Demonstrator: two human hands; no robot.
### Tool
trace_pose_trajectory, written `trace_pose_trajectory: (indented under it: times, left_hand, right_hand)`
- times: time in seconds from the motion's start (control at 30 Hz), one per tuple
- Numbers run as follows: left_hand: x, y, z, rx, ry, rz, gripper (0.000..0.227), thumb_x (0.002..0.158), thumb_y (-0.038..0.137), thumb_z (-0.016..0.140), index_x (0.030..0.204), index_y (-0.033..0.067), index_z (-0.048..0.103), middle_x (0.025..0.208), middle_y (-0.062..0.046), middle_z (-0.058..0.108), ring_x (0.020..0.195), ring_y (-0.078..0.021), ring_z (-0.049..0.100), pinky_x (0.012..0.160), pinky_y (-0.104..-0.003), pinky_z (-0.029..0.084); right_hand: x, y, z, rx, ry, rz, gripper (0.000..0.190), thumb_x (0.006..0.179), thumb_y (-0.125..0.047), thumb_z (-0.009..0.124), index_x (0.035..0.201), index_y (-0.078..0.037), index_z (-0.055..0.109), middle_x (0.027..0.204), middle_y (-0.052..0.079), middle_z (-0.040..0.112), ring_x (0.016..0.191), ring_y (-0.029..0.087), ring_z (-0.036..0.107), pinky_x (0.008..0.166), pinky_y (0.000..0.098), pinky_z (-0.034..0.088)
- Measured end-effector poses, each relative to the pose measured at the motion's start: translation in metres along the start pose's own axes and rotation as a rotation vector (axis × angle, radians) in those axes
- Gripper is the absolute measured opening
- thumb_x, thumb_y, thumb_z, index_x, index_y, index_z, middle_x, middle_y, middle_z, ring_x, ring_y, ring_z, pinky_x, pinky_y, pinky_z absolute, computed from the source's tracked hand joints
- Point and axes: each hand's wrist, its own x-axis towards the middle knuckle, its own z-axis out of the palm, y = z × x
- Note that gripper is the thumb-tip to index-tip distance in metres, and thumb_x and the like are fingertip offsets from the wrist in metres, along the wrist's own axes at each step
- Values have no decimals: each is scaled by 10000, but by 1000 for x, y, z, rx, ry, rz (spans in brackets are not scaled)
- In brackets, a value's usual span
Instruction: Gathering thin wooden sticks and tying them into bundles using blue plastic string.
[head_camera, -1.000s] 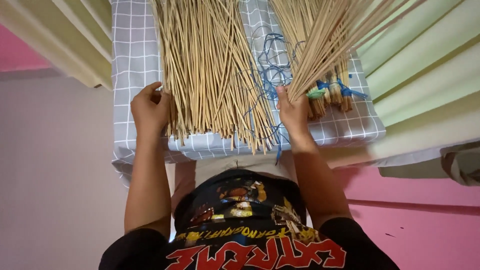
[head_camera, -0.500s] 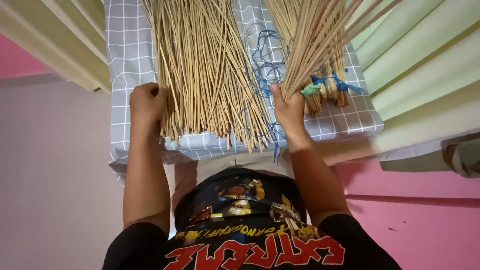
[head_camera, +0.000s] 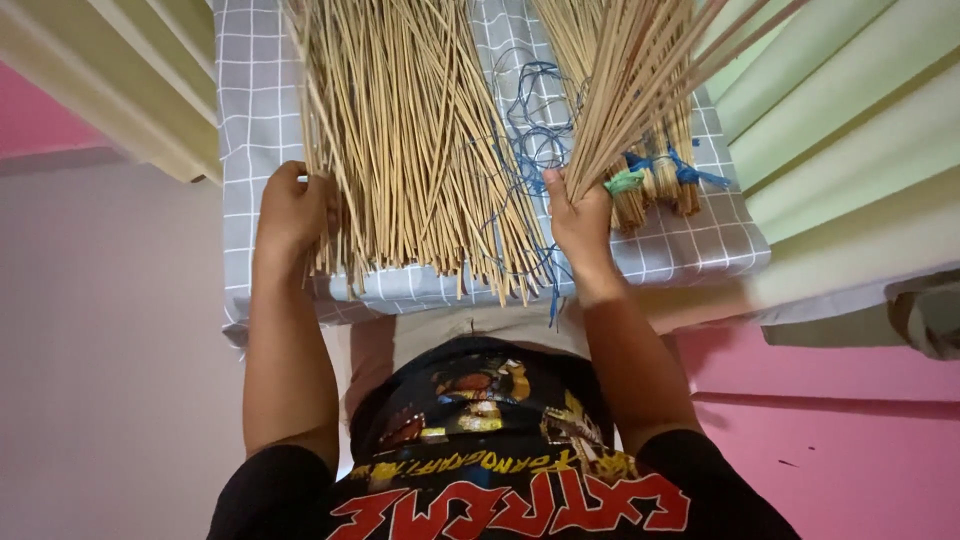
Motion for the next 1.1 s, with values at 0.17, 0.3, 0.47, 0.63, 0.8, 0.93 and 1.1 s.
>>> trace_pose_trajectory:
  times: [0.17,0.3,0.47,0.63,0.8,0.93,1.1]
  left_hand:
    - [-5,10,4,362,60,102,416,1002,217,516,1240,-111,610,884,-313,692,851,-494,710,693,-592,558]
    - [-13,26,9,525,98,128,395,1019,214,540,1250,-99,608,940,-359,684,910,-562,689,731,-643,558]
    - [2,19,12,642,131,192,378,984,152,537,1233,-120,616,899,-347,687,853,-555,701,713,-633,568]
    - [21,19,17,776,186,249,330,988,100,544,1237,-99,629,842,-280,701,791,-495,728,688,-601,582]
    - [22,26,12,738,207,355,264,1036,139,540,1187,-68,604,847,-272,681,797,-524,715,661,-617,569]
    - [-11,50,16,566,284,478,229,1065,84,531,1179,-87,630,789,-272,674,739,-512,708,629,-584,548]
    - [-13,30,23,-135,0,481,291,1153,173,389,1270,-37,553,704,-57,501,600,-180,548,557,-338,488]
  right_hand:
    - [0,0,-2,-22,0,-13,305,1037,-263,664,776,-106,657,542,83,589,584,224,618,659,353,501]
    - [-1,1,-3,-27,5,-30,363,1037,-298,668,716,-133,631,543,66,594,580,251,627,678,359,507]
    - [0,3,-1,-59,19,-43,402,1037,-338,665,690,-141,618,537,69,596,599,277,647,691,372,514]
    - [2,10,-2,-98,24,-75,401,1042,-373,671,708,-155,629,552,73,605,632,298,670,700,385,525]
    - [1,5,-3,-77,5,-41,449,1053,-373,643,668,-145,608,553,64,610,619,275,656,707,363,522]
    - [0,3,-2,-67,10,-39,423,1049,-374,640,701,-135,621,579,85,622,650,302,663,729,394,526]
    - [0,11,0,-45,77,-34,267,1033,-324,673,887,-101,665,730,171,654,757,345,669,785,443,522]
